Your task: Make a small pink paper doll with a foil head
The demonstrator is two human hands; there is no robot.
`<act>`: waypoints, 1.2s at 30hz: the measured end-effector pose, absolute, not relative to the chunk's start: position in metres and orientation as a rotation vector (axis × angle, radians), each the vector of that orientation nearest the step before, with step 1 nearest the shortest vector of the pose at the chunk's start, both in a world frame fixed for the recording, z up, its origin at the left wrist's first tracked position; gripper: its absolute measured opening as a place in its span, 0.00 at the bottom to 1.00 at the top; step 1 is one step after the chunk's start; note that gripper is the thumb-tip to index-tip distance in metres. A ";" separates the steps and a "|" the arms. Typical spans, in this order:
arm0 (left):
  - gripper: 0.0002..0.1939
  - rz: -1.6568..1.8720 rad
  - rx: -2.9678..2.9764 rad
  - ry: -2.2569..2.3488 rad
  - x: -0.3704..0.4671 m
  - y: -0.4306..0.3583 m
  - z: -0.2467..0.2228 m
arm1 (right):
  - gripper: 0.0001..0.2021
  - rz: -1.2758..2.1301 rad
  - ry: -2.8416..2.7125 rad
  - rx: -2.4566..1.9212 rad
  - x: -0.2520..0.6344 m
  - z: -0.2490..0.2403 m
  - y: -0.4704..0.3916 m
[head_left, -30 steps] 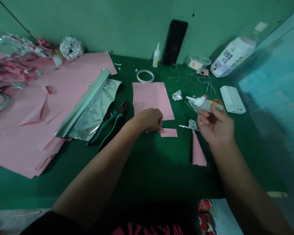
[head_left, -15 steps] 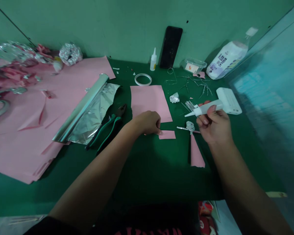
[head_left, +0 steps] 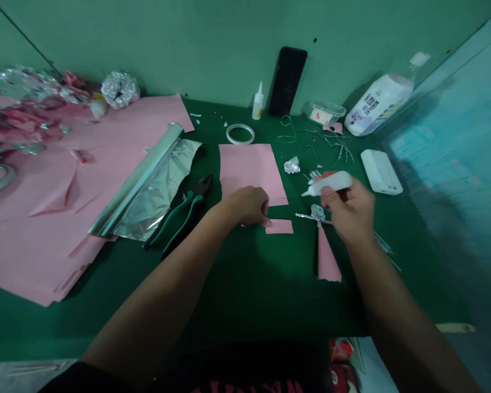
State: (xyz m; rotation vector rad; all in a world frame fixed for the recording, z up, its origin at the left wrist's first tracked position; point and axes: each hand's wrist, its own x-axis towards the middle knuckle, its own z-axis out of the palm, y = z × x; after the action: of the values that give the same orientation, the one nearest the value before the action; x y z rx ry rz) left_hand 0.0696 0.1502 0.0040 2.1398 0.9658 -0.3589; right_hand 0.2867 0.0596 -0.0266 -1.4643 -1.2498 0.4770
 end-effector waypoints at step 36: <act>0.15 -0.340 2.179 0.967 0.072 0.149 0.003 | 0.13 1.243 -0.980 -1.186 0.240 -0.045 0.056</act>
State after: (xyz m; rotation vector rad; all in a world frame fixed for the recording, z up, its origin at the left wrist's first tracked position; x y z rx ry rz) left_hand 0.0724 0.1485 0.0027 2.1789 0.9670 -0.3401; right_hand 0.2405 0.0557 -0.0445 -1.1859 -0.9804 1.2426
